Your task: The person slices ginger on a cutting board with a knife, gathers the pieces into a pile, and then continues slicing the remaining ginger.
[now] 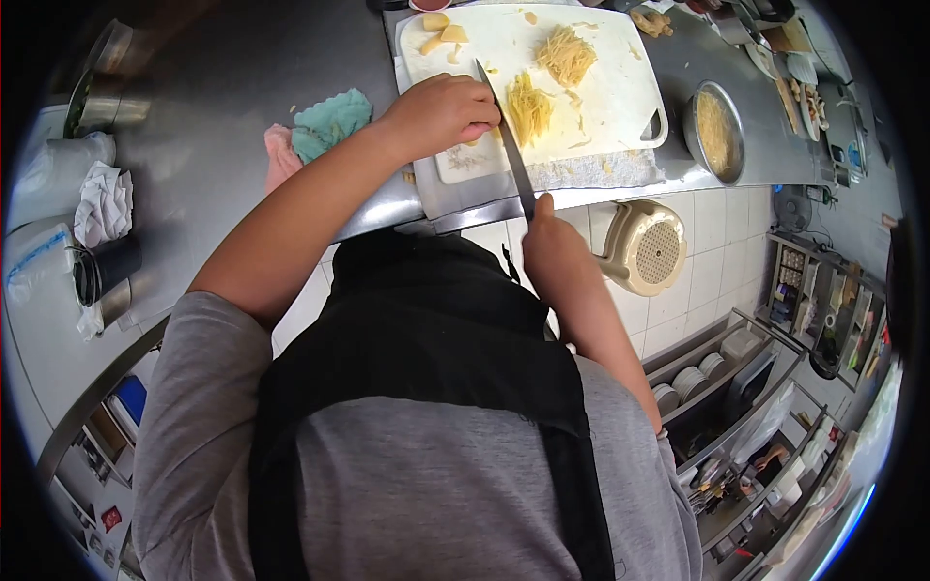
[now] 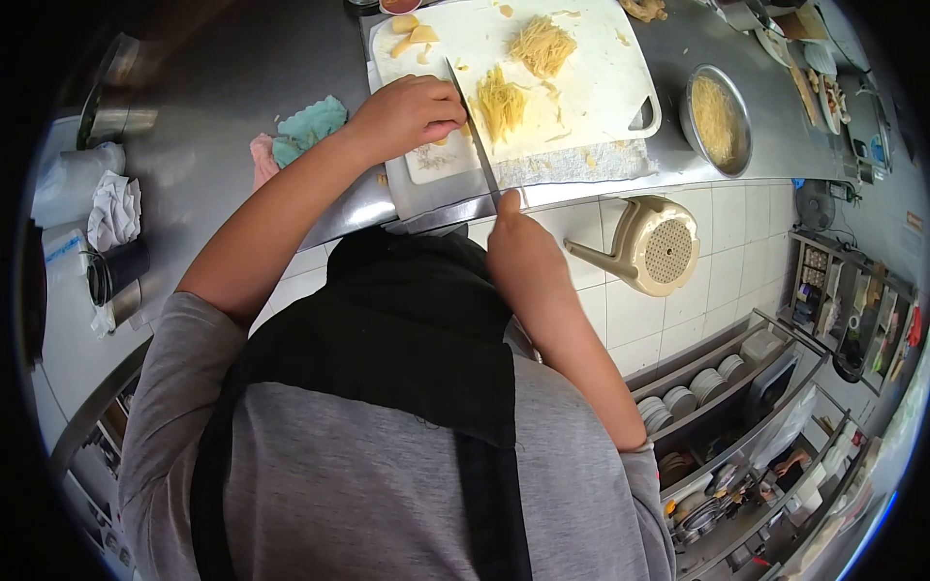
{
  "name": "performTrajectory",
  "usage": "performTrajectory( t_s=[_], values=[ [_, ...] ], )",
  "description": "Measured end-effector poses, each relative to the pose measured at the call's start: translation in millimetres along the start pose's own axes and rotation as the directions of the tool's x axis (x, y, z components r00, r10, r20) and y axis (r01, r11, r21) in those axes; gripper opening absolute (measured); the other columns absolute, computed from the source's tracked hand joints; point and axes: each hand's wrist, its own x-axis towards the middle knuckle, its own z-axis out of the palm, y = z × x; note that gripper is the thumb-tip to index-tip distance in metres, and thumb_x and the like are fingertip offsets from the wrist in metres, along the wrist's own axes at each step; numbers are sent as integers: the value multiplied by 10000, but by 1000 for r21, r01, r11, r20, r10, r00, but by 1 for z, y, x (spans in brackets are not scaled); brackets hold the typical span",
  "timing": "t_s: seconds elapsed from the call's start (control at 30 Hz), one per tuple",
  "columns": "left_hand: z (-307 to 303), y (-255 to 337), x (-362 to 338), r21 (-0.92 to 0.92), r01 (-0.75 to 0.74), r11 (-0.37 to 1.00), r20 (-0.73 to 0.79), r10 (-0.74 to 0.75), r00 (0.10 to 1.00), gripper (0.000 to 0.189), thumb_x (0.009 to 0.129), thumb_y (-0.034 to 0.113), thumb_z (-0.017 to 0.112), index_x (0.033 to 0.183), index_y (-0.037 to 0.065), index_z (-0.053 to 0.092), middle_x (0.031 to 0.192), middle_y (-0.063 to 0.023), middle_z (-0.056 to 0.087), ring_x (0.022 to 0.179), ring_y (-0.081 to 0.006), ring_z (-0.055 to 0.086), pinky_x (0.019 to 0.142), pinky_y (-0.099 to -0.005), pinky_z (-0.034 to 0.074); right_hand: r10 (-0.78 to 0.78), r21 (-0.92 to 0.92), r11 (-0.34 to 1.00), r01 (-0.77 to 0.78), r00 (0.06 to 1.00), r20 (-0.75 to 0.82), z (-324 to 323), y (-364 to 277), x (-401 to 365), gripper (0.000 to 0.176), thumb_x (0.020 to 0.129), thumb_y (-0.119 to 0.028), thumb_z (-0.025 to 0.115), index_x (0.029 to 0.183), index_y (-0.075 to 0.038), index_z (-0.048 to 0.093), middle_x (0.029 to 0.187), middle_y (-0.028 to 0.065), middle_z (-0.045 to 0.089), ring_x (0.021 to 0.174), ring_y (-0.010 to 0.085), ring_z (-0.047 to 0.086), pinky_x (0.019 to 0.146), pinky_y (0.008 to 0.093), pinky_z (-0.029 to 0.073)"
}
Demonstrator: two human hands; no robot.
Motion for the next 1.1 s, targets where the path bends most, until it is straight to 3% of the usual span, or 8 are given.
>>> performTrajectory(
  t_s=[0.37, 0.47, 0.53, 0.67, 0.8, 1.0, 1.1],
  values=[
    [-1, -1, -1, 6, -25, 1000, 36, 25, 999, 104, 892, 196, 658, 971, 149, 705, 980, 26, 639, 1001, -185, 619, 916, -358, 452, -34, 20, 999, 34, 999, 0, 10, 8, 6, 243, 943, -37, 375, 1143, 88, 436, 824, 336, 664, 820, 501, 668, 744, 568, 533],
    [-6, 2, -1, 49, 0, 999, 51, -2, 999, 112, 867, 174, 706, 974, 140, 701, 1002, 19, 666, 999, -191, 626, 920, -351, 446, -30, 19, 999, 29, 999, 30, -1, 2, 0, 234, 943, -25, 372, 1135, 91, 438, 817, 332, 663, 809, 493, 671, 736, 562, 538],
    [-7, 3, 1, 66, -15, 998, 65, 10, 998, 111, 873, 179, 700, 980, 147, 703, 1013, 29, 665, 1006, -181, 625, 926, -343, 430, -6, 41, 999, 6, 1000, -17, 22, 3, 16, 199, 898, 1, 479, 1064, 86, 408, 766, 341, 641, 775, 510, 648, 683, 568, 512],
    [-11, 5, 1, 99, 2, 995, 96, -11, 995, 120, 872, 187, 697, 987, 154, 708, 1016, 36, 664, 1017, -173, 621, 925, -337, 427, -38, 78, 996, 38, 999, 3, -6, 3, 0, 233, 892, -2, 498, 1084, 87, 403, 752, 337, 640, 759, 496, 658, 672, 568, 519],
    [-11, 4, 2, 96, -30, 995, 87, 22, 996, 132, 864, 193, 699, 990, 155, 715, 1017, 44, 667, 1034, -159, 613, 927, -335, 426, -40, 51, 998, 42, 998, -38, 15, 2, 13, 149, 910, -20, 427, 1035, 62, 425, 796, 336, 660, 779, 497, 671, 707, 558, 541],
    [-11, 3, 1, 110, -43, 993, 100, 32, 995, 135, 856, 190, 706, 987, 157, 718, 1039, 52, 676, 1054, -155, 607, 936, -334, 427, -36, 54, 998, 39, 998, -56, 12, 3, 11, 164, 918, -13, 413, 1052, 76, 439, 812, 332, 665, 784, 488, 673, 705, 558, 539],
    [-10, 5, 1, 119, -40, 992, 116, 26, 993, 141, 853, 185, 710, 991, 159, 717, 1040, 54, 680, 1057, -154, 606, 939, -332, 430, -19, 78, 997, 20, 1000, -18, 8, 1, 13, 236, 923, -34, 484, 1117, 78, 408, 786, 337, 651, 798, 504, 656, 710, 575, 520]
  ],
)
